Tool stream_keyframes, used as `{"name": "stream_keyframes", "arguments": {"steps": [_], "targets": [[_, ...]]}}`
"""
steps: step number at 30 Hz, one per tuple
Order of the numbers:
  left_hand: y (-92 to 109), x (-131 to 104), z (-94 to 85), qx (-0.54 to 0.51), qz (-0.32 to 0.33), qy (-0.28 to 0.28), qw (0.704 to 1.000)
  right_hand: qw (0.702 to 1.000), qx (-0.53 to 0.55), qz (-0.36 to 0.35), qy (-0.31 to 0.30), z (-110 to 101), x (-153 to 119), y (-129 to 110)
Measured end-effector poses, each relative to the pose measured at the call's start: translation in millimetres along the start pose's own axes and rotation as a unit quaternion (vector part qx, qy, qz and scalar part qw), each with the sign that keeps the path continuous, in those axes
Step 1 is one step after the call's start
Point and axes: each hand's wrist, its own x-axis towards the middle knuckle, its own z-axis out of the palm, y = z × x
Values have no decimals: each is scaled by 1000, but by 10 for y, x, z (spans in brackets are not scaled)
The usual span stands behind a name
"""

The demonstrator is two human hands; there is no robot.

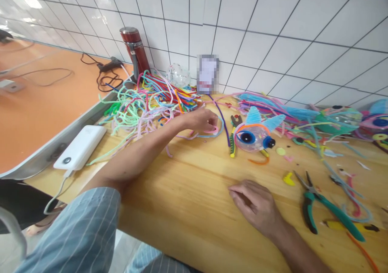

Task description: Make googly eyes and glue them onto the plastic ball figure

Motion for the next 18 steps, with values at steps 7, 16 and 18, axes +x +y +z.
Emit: {"name": "stream_keyframes", "arguments": {"steps": [7, 16, 18], "targets": [[-126, -90, -204, -157, 12, -162, 974, 1000, -11, 4, 8, 3, 17, 20], [79, -131, -148, -330, 82, -210, 917, 996, -32, 59, 56, 8, 3, -2], [216, -134, -58, -334, 103, -242, 905, 991, -23, 96, 89, 11, -10, -17]]}}
